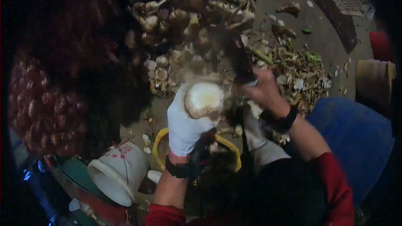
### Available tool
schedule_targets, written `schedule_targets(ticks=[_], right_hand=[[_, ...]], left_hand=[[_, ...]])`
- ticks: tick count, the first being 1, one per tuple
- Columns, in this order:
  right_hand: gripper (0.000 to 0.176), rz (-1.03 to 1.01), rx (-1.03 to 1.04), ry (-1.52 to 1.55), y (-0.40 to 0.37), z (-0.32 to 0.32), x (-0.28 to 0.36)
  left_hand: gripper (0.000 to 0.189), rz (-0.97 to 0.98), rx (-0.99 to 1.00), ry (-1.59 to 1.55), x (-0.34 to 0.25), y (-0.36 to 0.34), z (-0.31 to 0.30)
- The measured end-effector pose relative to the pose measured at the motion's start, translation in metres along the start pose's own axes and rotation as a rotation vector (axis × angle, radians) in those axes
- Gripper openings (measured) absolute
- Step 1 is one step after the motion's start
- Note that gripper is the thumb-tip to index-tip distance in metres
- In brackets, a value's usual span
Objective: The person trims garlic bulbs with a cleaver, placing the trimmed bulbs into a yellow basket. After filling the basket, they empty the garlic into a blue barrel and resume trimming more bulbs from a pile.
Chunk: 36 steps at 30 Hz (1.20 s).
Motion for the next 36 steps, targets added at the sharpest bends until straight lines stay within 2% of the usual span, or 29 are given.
schedule_targets(ticks=[1, 3, 4, 5, 7, 8, 9, 10, 11, 12, 13, 14, 15, 17, 18, 19, 21, 22, 23, 25, 26, 27, 29, 30, 31, 33, 34, 35, 36], right_hand=[[0.020, 0.240, 0.163, 0.279, -0.006, 0.017, 0.003], [0.023, 0.326, 0.224, 0.377, -0.012, 0.027, 0.015], [0.026, 0.382, 0.264, 0.469, -0.013, 0.030, 0.017], [0.026, 0.378, 0.264, 0.466, -0.012, 0.032, 0.015], [0.023, -0.068, 0.071, 0.297, -0.006, 0.022, 0.033], [0.023, -0.075, 0.071, 0.298, -0.005, 0.024, 0.036], [0.021, -0.193, -0.103, 0.199, -0.008, 0.015, 0.045], [0.020, -0.305, -0.275, 0.097, -0.012, 0.008, 0.053], [0.020, -0.308, -0.272, 0.097, -0.013, 0.008, 0.049], [0.019, -0.304, -0.219, 0.056, -0.014, 0.011, 0.039], [0.018, -0.299, -0.165, 0.013, -0.015, 0.013, 0.026], [0.022, -0.085, 0.019, -0.030, -0.011, 0.025, -0.011], [0.022, -0.084, 0.022, -0.038, -0.021, 0.026, -0.028], [0.026, 0.062, 0.135, -0.113, -0.025, 0.034, -0.060], [0.028, -0.007, 0.062, -0.071, -0.027, 0.028, -0.049], [0.028, 0.022, 0.074, -0.064, -0.031, 0.028, -0.037], [0.026, 0.142, -0.057, 0.183, -0.008, 0.013, -0.015], [0.025, 0.142, -0.062, 0.204, -0.004, 0.015, -0.008], [0.025, 0.137, -0.063, 0.209, -0.004, 0.017, 0.001], [0.025, -0.131, 0.025, 0.067, -0.010, 0.026, 0.030], [0.028, -0.228, 0.052, 0.003, -0.012, 0.038, 0.012], [0.028, -0.219, 0.053, 0.004, -0.019, 0.042, -0.008], [0.026, 0.099, 0.147, -0.243, -0.019, 0.045, -0.066], [0.026, 0.246, 0.095, -0.130, -0.023, 0.039, -0.088], [0.026, 0.260, 0.102, -0.130, -0.023, 0.034, -0.083], [0.035, 0.306, -0.004, -0.077, -0.004, 0.008, -0.066], [0.033, 0.138, -0.219, -0.239, 0.005, -0.001, -0.069], [0.033, 0.129, -0.229, -0.248, 0.011, -0.011, -0.080], [0.031, 0.216, -0.315, -0.105, 0.018, -0.029, -0.072]], left_hand=[[0.067, 0.012, -0.008, -0.005, 0.001, 0.007, 0.001], [0.070, -0.009, 0.031, -0.250, 0.006, 0.005, 0.006], [0.070, -0.002, 0.059, -0.212, 0.010, 0.006, 0.004], [0.070, 0.002, 0.057, -0.214, 0.014, 0.005, 0.005], [0.066, -0.015, -0.074, -0.552, 0.030, 0.002, 0.001], [0.061, -0.046, -0.061, -0.365, 0.053, 0.001, -0.005], [0.061, -0.042, -0.065, -0.363, 0.052, 0.000, -0.003], [0.060, -0.084, -0.125, -0.660, 0.053, -0.002, 0.001], [0.058, -0.123, -0.187, -0.957, 0.055, -0.006, 0.004], [0.063, -0.112, -0.190, -1.033, 0.053, -0.009, 0.003], [0.063, -0.120, -0.194, -1.038, 0.052, -0.014, 0.001], [0.061, -0.104, -0.228, -1.066, 0.051, -0.018, -0.002], [0.059, -0.085, -0.264, -1.094, 0.049, -0.020, -0.005], [0.058, -0.053, -0.357, -1.027, 0.047, -0.018, -0.010], [0.056, -0.056, -0.273, -1.080, 0.039, -0.027, -0.009], [0.054, -0.073, -0.198, -1.129, 0.034, -0.040, -0.008], [0.054, -0.132, -0.298, -1.151, 0.053, -0.041, -0.011], [0.053, -0.191, -0.391, -1.165, 0.061, -0.042, -0.016], [0.053, -0.185, -0.390, -1.160, 0.060, -0.040, -0.016], [0.052, -0.166, -0.364, -1.128, 0.055, -0.034, -0.012], [0.053, -0.191, -0.413, -1.276, 0.057, -0.034, -0.011], [0.053, -0.201, -0.412, -1.275, 0.057, -0.042, -0.014], [0.055, -0.287, -0.403, -1.382, 0.059, -0.058, -0.025], [0.052, -0.283, -0.282, -1.166, 0.060, -0.066, -0.036], [0.048, -0.295, -0.170, -0.945, 0.061, -0.079, -0.049], [0.035, -0.259, 0.371, -0.028, 0.058, -0.080, -0.055], [0.035, -0.245, 0.371, -0.031, 0.051, -0.072, -0.052], [0.031, -0.137, 0.415, 0.192, 0.040, -0.058, -0.048], [0.027, -0.029, 0.453, 0.415, 0.029, -0.043, -0.042]])
Point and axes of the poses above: each hand's wrist, its own y-axis towards the middle knuckle, its own z-axis out of the palm, x = y × z, the point moved 6 cm from there along y, towards the middle knuckle, and after that the axes turned 6 degrees about z, right-handed, at the moved point
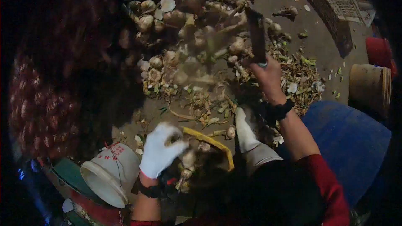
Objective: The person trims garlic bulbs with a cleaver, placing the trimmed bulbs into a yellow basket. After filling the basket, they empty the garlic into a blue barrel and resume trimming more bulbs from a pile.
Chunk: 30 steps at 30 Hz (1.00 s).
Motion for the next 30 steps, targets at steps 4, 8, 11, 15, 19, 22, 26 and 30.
schedule_targets(ticks=[4, 8, 11, 15, 19, 22, 26, 30], right_hand=[[0.021, 0.242, -0.103, 0.187, 0.014, -0.027, -0.018], [0.021, 0.233, -0.151, 0.307, 0.011, -0.034, -0.036], [0.021, 0.262, -0.167, 0.343, 0.012, -0.049, -0.040], [0.020, 0.143, -0.200, 0.337, 0.025, -0.061, -0.035], [0.021, 0.149, -0.128, 0.257, 0.039, -0.055, -0.032], [0.024, 0.281, 0.082, 0.463, 0.032, -0.037, -0.023], [0.024, 0.383, 0.333, 0.444, 0.006, -0.016, 0.010], [0.030, 0.361, 0.371, 0.609, -0.019, 0.021, 0.025]], left_hand=[[0.021, 0.128, -0.294, -0.255, -0.039, 0.101, 0.014], [0.042, 0.116, -0.408, -0.052, -0.041, 0.215, 0.076], [0.060, -0.205, -0.285, 0.081, -0.021, 0.264, 0.106], [0.064, -0.014, -0.047, 0.314, -0.025, 0.279, 0.113], [0.055, 0.100, -0.070, 0.145, -0.020, 0.262, 0.111], [0.052, 0.279, -0.166, 0.018, -0.046, 0.220, 0.094], [0.058, 0.373, -0.391, -0.246, -0.059, 0.165, 0.054], [0.071, 0.157, -0.388, -0.941, -0.030, 0.138, 0.059]])
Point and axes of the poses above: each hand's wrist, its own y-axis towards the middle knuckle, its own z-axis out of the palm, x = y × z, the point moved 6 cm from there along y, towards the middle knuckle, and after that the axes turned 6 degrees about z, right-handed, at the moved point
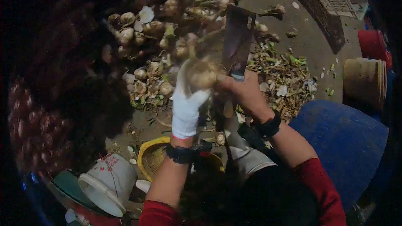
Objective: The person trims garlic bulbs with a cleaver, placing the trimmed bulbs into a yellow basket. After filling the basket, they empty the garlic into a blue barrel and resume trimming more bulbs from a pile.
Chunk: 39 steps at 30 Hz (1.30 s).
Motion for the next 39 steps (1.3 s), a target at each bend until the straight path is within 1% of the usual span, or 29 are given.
schedule_targets(ticks=[1, 3, 4, 5, 7, 8, 9, 11, 12, 13, 14, 15, 17, 18, 20, 21, 22, 23, 24, 28, 29, 30, 31, 32, 33, 35, 36, 37, 39], right_hand=[[0.030, 0.000, 0.014, 0.005, -0.004, 0.007, 0.005], [0.035, -0.149, 0.100, -0.152, -0.012, 0.022, 0.018], [0.029, -0.206, 0.094, -0.304, -0.014, 0.025, 0.014], [0.029, -0.206, 0.101, -0.301, -0.016, 0.024, 0.013], [0.023, -0.640, 0.138, -0.669, -0.031, 0.040, 0.037], [0.022, -0.738, 0.190, -0.787, -0.039, 0.049, 0.043], [0.022, -0.741, 0.195, -0.784, -0.041, 0.054, 0.045], [0.022, -0.814, 0.246, -0.950, -0.049, 0.067, 0.045], [0.022, -0.813, 0.250, -0.947, -0.051, 0.069, 0.046], [0.034, -0.817, 0.266, -1.010, -0.052, 0.073, 0.047], [0.047, -0.821, 0.281, -1.073, -0.053, 0.076, 0.046], [0.047, -0.817, 0.284, -1.071, -0.053, 0.078, 0.045], [0.019, -0.863, 0.276, -1.075, -0.053, 0.081, 0.047], [0.019, -0.864, 0.278, -1.075, -0.051, 0.081, 0.046], [0.018, -0.912, 0.245, -1.095, -0.047, 0.080, 0.039], [0.018, -0.913, 0.246, -1.095, -0.040, 0.078, 0.033], [0.018, -0.955, 0.226, -1.079, -0.033, 0.074, 0.028], [0.018, -0.996, 0.203, -1.062, -0.030, 0.070, 0.023], [0.018, -0.991, 0.202, -1.060, -0.027, 0.067, 0.021], [0.019, -0.967, 0.206, -1.032, -0.016, 0.061, 0.007], [0.018, -0.973, 0.193, -1.032, -0.013, 0.058, 0.000], [0.017, -0.741, 0.106, -1.148, 0.011, 0.039, -0.016], [0.017, -0.498, 0.006, -1.247, 0.034, 0.009, -0.029], [0.019, -0.593, -0.013, -1.019, 0.027, -0.008, -0.005], [0.019, -0.610, 0.017, -1.020, 0.023, 0.004, 0.006], [0.022, -0.689, 0.089, -0.786, -0.004, 0.021, 0.025], [0.023, -0.655, 0.062, -0.911, -0.009, 0.034, 0.019], [0.023, -0.655, 0.065, -0.914, -0.013, 0.042, 0.020], [0.020, -0.577, 0.079, -0.705, -0.024, 0.051, 0.028]], left_hand=[[0.071, 0.002, -0.010, 0.011, -0.002, -0.005, -0.006], [0.071, 0.001, 0.011, -0.063, -0.007, -0.014, -0.014], [0.071, -0.002, 0.005, -0.057, -0.009, -0.018, -0.019], [0.071, -0.007, 0.016, 0.001, -0.012, -0.021, -0.024], [0.071, -0.011, 0.037, 0.118, -0.019, -0.026, -0.035], [0.069, 0.075, 0.163, 0.309, -0.026, -0.030, -0.038], [0.069, 0.075, 0.158, 0.314, -0.026, -0.034, -0.041], [0.059, 0.113, 0.101, 0.619, -0.017, -0.047, -0.053], [0.051, -0.035, 0.225, 0.792, 0.021, -0.060, -0.077], [0.051, -0.037, 0.223, 0.794, 0.047, -0.069, -0.091], [0.051, 0.053, 0.252, 0.865, 0.068, -0.078, -0.100], [0.050, 0.141, 0.282, 0.933, 0.088, -0.088, -0.108], [0.050, 0.324, 0.340, 1.067, 0.112, -0.103, -0.115], [0.049, 0.420, 0.368, 1.132, 0.114, -0.107, -0.114], [0.053, 0.162, 0.045, 0.540, 0.019, -0.078, -0.086], [0.055, 0.114, -0.145, 0.235, -0.029, -0.066, -0.072], [0.055, 0.112, -0.145, 0.235, -0.046, -0.061, -0.069], [0.058, 0.010, -0.092, 0.410, -0.053, -0.058, -0.069], [0.061, -0.094, -0.039, 0.583, -0.053, -0.057, -0.070], [0.060, -0.003, -0.060, 0.449, -0.059, -0.053, -0.064], [0.057, 0.151, -0.014, 0.646, -0.071, -0.053, -0.060], [0.054, 0.300, 0.035, 0.843, -0.081, -0.058, -0.054], [0.051, -0.043, -0.125, 0.325, -0.060, -0.073, -0.064], [0.053, 0.073, -0.055, 0.468, -0.076, -0.073, -0.052], [0.055, 0.207, -0.017, 0.620, -0.094, -0.068, -0.045], [0.061, -0.016, -0.133, 0.495, -0.064, -0.054, -0.068], [0.063, 0.059, -0.070, 0.639, -0.062, -0.048, -0.069], [0.063, 0.057, -0.073, 0.636, -0.062, -0.047, -0.067], [0.064, 0.010, -0.066, 0.522, -0.066, -0.044, -0.064]])
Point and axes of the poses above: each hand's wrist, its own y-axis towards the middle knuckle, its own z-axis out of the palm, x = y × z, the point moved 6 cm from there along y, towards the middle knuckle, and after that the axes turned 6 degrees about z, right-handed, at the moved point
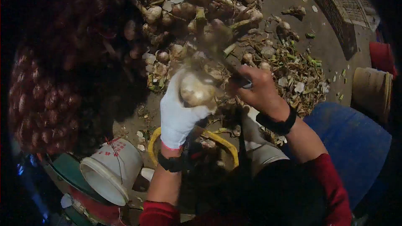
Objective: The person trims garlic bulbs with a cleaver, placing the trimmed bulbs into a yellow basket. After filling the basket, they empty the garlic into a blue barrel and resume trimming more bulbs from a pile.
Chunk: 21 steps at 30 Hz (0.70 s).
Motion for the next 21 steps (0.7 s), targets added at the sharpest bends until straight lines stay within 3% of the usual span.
schedule_targets(ticks=[1, 2, 4, 5, 6, 8, 9, 10, 12, 13, 14, 15, 16, 18, 19, 21], right_hand=[[0.019, 0.030, 0.008, 0.063, 0.000, -0.004, 0.006], [0.019, 0.023, 0.007, 0.057, -0.001, -0.004, 0.010], [0.019, 0.207, -0.054, 0.096, -0.005, -0.004, 0.006], [0.020, 0.164, -0.027, 0.107, -0.006, -0.005, 0.012], [0.020, 0.163, -0.028, 0.107, -0.004, -0.001, 0.002], [0.023, 0.295, 0.143, 0.015, -0.014, 0.030, -0.051], [0.025, 0.145, 0.065, 0.051, -0.014, 0.030, -0.040], [0.025, 0.146, 0.063, 0.045, -0.014, 0.025, -0.043], [0.026, 0.430, -0.056, 0.126, -0.026, 0.000, -0.047], [0.028, 0.386, -0.254, 0.226, -0.016, -0.024, -0.038], [0.027, 0.444, -0.287, 0.240, -0.008, -0.043, -0.047], [0.026, 0.512, -0.325, 0.256, -0.006, -0.060, -0.058], [0.026, 0.528, -0.338, 0.240, -0.006, -0.073, -0.062], [0.021, 0.512, -0.682, 0.443, -0.013, -0.108, -0.069], [0.021, 0.504, -0.689, 0.433, -0.012, -0.116, -0.075], [0.018, 0.456, -0.847, 0.345, -0.019, -0.134, -0.086]], left_hand=[[0.064, -0.032, 0.014, -0.275, 0.007, 0.003, 0.003], [0.064, -0.024, 0.010, -0.280, 0.016, 0.004, 0.006], [0.068, -0.098, -0.089, -0.645, 0.033, 0.004, 0.007], [0.070, -0.168, -0.114, -0.917, 0.038, -0.003, 0.015], [0.070, -0.165, -0.113, -0.917, 0.036, -0.006, 0.019], [0.065, -0.218, -0.177, -1.288, 0.033, -0.015, 0.027], [0.058, -0.217, -0.086, -1.236, 0.026, -0.020, 0.029], [0.058, -0.216, -0.082, -1.242, 0.026, -0.022, 0.027], [0.058, -0.142, 0.034, -0.294, 0.026, -0.041, 0.007], [0.056, -0.212, 0.224, -0.277, 0.030, -0.054, 0.008], [0.053, -0.275, 0.423, -0.254, 0.034, -0.067, 0.008], [0.026, -0.148, 0.589, -0.107, 0.025, -0.069, 0.009], [0.026, -0.147, 0.609, -0.123, 0.019, -0.062, 0.012], [0.019, -0.090, 0.694, 0.084, 0.009, -0.039, 0.025], [0.019, -0.005, 0.541, 0.123, -0.004, -0.016, 0.040], [0.022, 0.366, 0.299, 0.193, -0.017, 0.021, 0.086]])
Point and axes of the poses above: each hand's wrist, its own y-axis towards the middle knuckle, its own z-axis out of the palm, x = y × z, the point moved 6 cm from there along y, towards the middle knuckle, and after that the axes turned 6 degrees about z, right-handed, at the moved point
